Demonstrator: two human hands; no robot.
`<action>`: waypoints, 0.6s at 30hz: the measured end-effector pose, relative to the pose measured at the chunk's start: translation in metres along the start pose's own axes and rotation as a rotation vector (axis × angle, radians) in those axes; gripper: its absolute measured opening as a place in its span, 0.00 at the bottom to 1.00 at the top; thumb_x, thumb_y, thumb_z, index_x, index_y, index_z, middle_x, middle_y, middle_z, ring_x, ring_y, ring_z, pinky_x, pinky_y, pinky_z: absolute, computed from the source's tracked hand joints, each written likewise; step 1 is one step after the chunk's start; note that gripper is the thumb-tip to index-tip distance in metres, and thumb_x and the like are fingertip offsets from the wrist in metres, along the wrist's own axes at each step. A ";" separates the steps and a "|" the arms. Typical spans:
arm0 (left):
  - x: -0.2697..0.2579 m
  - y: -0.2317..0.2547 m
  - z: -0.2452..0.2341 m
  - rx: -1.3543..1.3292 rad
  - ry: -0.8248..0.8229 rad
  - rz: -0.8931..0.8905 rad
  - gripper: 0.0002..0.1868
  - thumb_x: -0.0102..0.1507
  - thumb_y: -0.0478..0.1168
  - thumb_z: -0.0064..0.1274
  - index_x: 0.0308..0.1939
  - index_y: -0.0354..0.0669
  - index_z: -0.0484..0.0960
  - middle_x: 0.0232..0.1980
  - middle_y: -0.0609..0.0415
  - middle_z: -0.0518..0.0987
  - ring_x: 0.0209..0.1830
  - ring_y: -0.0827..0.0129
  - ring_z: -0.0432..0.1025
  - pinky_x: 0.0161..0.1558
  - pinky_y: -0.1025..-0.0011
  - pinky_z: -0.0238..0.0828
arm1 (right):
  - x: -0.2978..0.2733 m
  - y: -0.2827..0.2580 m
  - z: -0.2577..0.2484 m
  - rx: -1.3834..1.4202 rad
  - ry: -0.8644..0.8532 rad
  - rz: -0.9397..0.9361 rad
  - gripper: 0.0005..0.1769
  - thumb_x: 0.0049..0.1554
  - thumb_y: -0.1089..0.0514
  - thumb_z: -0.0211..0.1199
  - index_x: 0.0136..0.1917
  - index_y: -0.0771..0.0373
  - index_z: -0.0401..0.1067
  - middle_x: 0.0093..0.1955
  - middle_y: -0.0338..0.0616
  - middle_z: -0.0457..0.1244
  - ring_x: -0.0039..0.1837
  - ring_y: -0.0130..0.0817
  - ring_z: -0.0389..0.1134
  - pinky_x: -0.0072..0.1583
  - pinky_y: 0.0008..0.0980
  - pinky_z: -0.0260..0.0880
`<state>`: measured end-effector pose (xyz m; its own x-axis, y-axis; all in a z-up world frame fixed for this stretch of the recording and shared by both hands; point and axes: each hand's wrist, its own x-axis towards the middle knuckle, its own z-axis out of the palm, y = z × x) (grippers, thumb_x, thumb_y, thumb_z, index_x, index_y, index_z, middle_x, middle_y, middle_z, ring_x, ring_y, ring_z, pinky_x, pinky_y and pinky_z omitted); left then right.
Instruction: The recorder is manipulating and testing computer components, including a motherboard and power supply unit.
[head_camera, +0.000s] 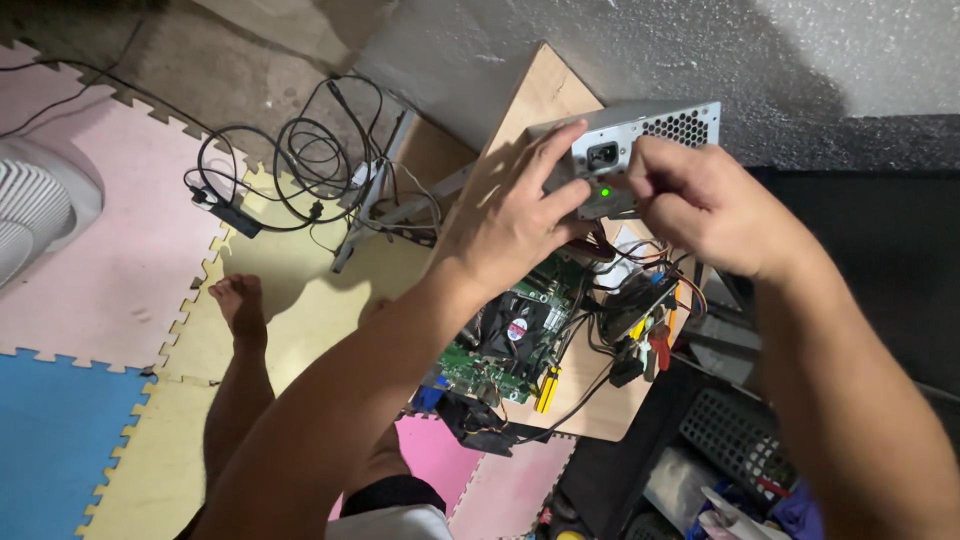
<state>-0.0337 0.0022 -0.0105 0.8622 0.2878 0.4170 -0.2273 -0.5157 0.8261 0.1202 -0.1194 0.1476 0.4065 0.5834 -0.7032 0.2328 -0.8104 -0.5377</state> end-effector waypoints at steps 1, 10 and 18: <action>0.001 0.001 -0.002 -0.013 -0.003 -0.004 0.21 0.55 0.43 0.71 0.50 0.46 0.82 0.76 0.49 0.63 0.70 0.52 0.66 0.68 0.54 0.66 | -0.001 -0.002 0.000 -0.202 0.009 -0.096 0.06 0.52 0.71 0.50 0.42 0.64 0.62 0.28 0.40 0.56 0.29 0.31 0.56 0.32 0.32 0.57; -0.006 0.002 0.000 0.069 0.033 -0.004 0.12 0.60 0.37 0.63 0.47 0.49 0.84 0.75 0.54 0.65 0.73 0.59 0.66 0.68 0.58 0.67 | 0.010 -0.029 0.008 -0.646 -0.073 -0.161 0.08 0.50 0.65 0.57 0.45 0.66 0.66 0.28 0.55 0.63 0.31 0.52 0.67 0.37 0.45 0.67; -0.003 -0.002 0.010 -0.025 0.051 0.018 0.16 0.58 0.44 0.69 0.45 0.45 0.81 0.75 0.51 0.62 0.70 0.55 0.66 0.66 0.56 0.68 | 0.000 -0.011 0.004 -0.626 0.014 -0.244 0.06 0.52 0.65 0.56 0.45 0.66 0.67 0.28 0.51 0.62 0.30 0.45 0.66 0.36 0.41 0.66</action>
